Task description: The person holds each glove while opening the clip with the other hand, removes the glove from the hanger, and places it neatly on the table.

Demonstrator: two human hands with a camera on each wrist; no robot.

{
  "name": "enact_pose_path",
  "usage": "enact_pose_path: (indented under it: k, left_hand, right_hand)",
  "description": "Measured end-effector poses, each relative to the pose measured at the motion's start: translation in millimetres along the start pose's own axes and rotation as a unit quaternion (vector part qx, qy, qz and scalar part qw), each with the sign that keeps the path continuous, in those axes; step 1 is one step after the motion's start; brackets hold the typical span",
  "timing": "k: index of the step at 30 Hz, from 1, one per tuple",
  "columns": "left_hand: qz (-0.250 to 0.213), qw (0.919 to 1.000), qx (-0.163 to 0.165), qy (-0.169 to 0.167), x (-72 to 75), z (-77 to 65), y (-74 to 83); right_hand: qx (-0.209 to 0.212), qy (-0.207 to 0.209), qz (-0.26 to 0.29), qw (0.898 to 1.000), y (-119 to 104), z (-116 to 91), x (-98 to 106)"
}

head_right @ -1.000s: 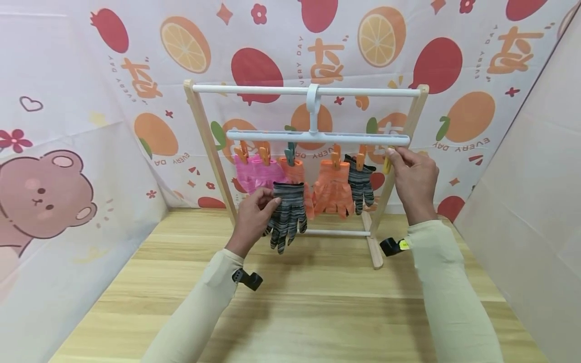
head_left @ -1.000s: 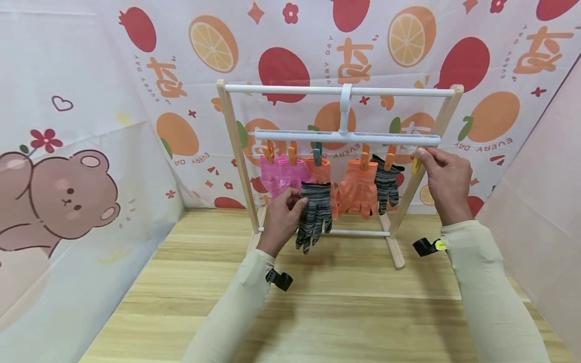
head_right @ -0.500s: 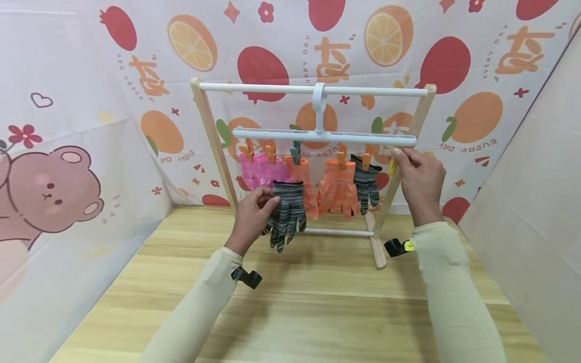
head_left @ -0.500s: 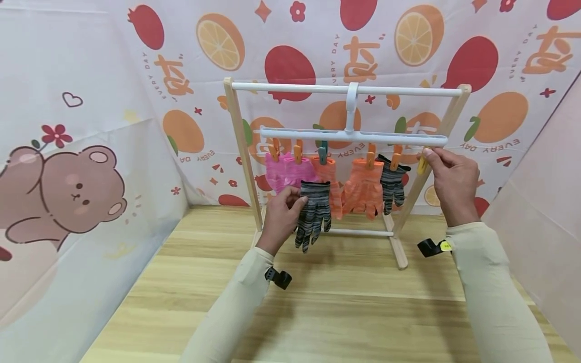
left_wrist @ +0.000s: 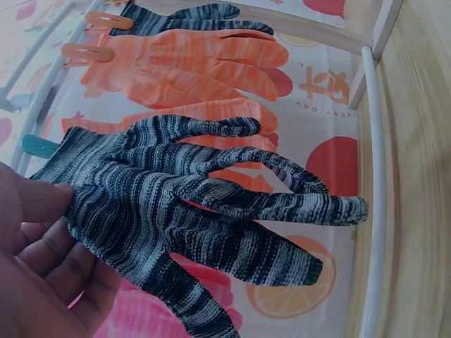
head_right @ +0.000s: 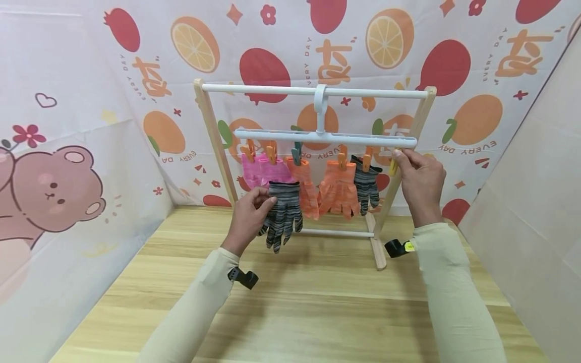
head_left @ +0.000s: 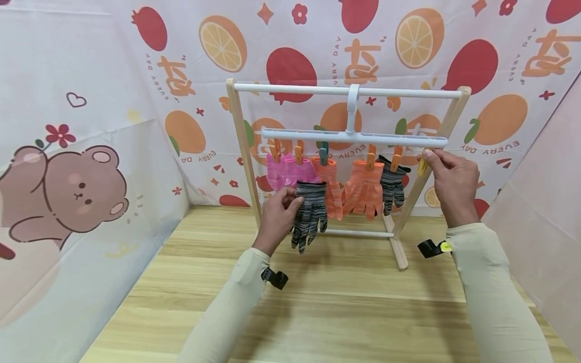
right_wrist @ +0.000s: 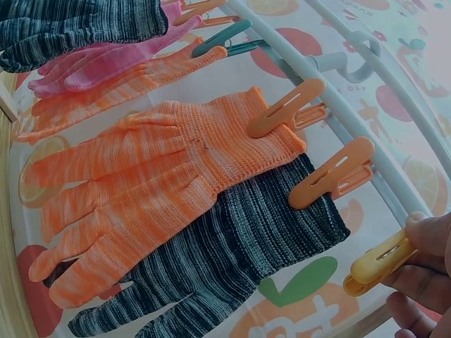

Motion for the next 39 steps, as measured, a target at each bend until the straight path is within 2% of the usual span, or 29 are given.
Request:
enact_pose_path:
  k: [22, 39]
  left_hand:
    - [0.002, 0.9995, 0.031, 0.011, 10.4, -1.5, -5.0]
    - [0.010, 0.9990, 0.038, 0.021, 20.4, -4.3, -13.5]
  right_hand:
    - [0.006, 0.002, -0.007, 1.000, -1.6, 1.7, -1.3]
    - [-0.001, -0.004, -0.003, 1.000, 2.5, 1.6, -0.4]
Point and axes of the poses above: each hand's wrist, its own z-axis towards the middle knuckle, its own x-axis out of the back of the hand, y = z × x, the point moved 1 cm from there along z, towards the middle knuckle, and after that the axes turned 8 degrees about y, right-handed, at the moved point
